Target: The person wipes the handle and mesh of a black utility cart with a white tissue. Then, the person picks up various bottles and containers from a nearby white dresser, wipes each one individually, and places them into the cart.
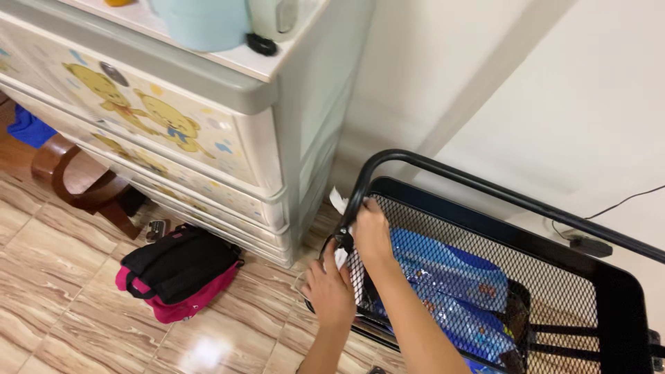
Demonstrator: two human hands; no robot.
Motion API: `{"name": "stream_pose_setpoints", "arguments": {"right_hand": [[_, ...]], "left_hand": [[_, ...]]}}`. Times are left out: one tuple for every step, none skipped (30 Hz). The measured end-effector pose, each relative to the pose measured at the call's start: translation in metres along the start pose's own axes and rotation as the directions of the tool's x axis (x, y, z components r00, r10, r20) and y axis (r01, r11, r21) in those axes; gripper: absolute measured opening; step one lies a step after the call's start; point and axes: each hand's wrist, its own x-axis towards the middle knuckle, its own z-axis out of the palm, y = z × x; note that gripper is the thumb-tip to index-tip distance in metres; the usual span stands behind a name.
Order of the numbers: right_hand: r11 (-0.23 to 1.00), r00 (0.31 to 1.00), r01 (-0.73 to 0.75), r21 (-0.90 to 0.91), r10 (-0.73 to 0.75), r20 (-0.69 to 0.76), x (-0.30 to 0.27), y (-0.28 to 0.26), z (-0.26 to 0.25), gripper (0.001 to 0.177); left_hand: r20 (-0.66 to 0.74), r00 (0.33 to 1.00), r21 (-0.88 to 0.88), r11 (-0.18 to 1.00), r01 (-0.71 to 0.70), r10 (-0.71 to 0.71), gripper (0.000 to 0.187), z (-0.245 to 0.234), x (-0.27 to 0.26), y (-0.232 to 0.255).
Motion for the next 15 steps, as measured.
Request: {"name": "stream_pose_setpoints", "arguments": {"right_hand": [[1.0,0.999,-0.021,-0.012,0.021,0.024,-0.011,-0.001,0.0,0.022],[0.999,0.998,-0.042,-0.025,0.043,0.047,-0.023,-0.004,0.001,0.019],[0.997,0.996,-0.061,-0.042,0.063,0.067,-0.032,-0.007,-0.001,0.016],[0.989,0.989,-0.091,-0.113,0.103,0.102,-0.041,-0.012,-0.001,0.016],[0.976,0.981,-0.113,-0.185,0.139,0.133,-0.046,-0.019,0.0,0.017],[0.957,0.971,-0.132,-0.257,0.177,0.162,-0.051,-0.025,-0.002,0.017],[0.96,0.988,-0.039,-0.277,0.079,0.134,-0.056,-0.034,-0.001,0.018],[0.952,0.994,0.053,-0.3,-0.021,0.108,-0.058,-0.039,-0.006,0.019],[0.934,0.988,0.146,-0.325,-0.125,0.085,-0.057,-0.043,-0.013,0.021],[0.984,0.99,0.067,-0.162,-0.046,0.133,-0.055,-0.045,-0.021,0.022],[1.0,0.981,-0.027,0.004,0.025,0.191,-0.05,-0.044,-0.033,0.023],[0.978,0.962,-0.13,0.164,0.084,0.261,-0.043,-0.041,-0.044,0.024],[0.984,0.968,-0.144,0.108,0.117,0.223,-0.036,-0.039,-0.053,0.022],[0.986,0.972,-0.16,0.053,0.148,0.183,-0.031,-0.038,-0.056,0.021],[0.983,0.972,-0.182,-0.004,0.18,0.15,-0.032,-0.038,-0.058,0.021]], "left_hand": [[-0.007,1.0,-0.032,0.999,0.008,-0.009,0.056,0.002,-0.002,-0.001],[-0.003,1.0,-0.024,1.0,0.012,-0.012,0.055,0.003,-0.005,-0.002],[0.0,1.0,-0.021,1.0,0.013,-0.013,0.054,0.005,-0.006,-0.002],[0.003,1.0,-0.018,1.0,0.015,-0.014,0.053,0.006,-0.007,-0.003],[0.006,1.0,-0.032,0.999,0.022,-0.022,0.053,0.008,-0.006,-0.003],[0.009,1.0,-0.046,0.999,0.03,-0.029,0.053,0.009,-0.007,-0.003],[0.01,0.999,-0.057,0.998,0.033,-0.033,0.053,0.009,-0.006,-0.004],[0.027,0.998,-0.059,0.997,0.051,-0.05,0.052,0.008,-0.006,-0.005],[0.043,0.997,-0.063,0.995,0.071,-0.068,0.051,0.008,-0.007,-0.005],[0.059,0.995,-0.067,0.994,0.09,-0.086,0.05,0.008,-0.008,-0.005],[0.053,0.993,-0.06,0.993,0.104,-0.101,0.044,0.008,-0.008,-0.006],[0.048,0.992,-0.053,0.992,0.119,-0.116,0.04,0.009,-0.006,-0.005],[0.043,0.99,-0.044,0.99,0.137,-0.135,0.037,0.012,-0.004,-0.005],[0.024,0.992,-0.059,0.99,0.125,-0.123,0.037,0.014,-0.002,-0.005],[0.011,0.993,-0.07,0.99,0.121,-0.12,0.037,0.017,-0.005,-0.007]]}}
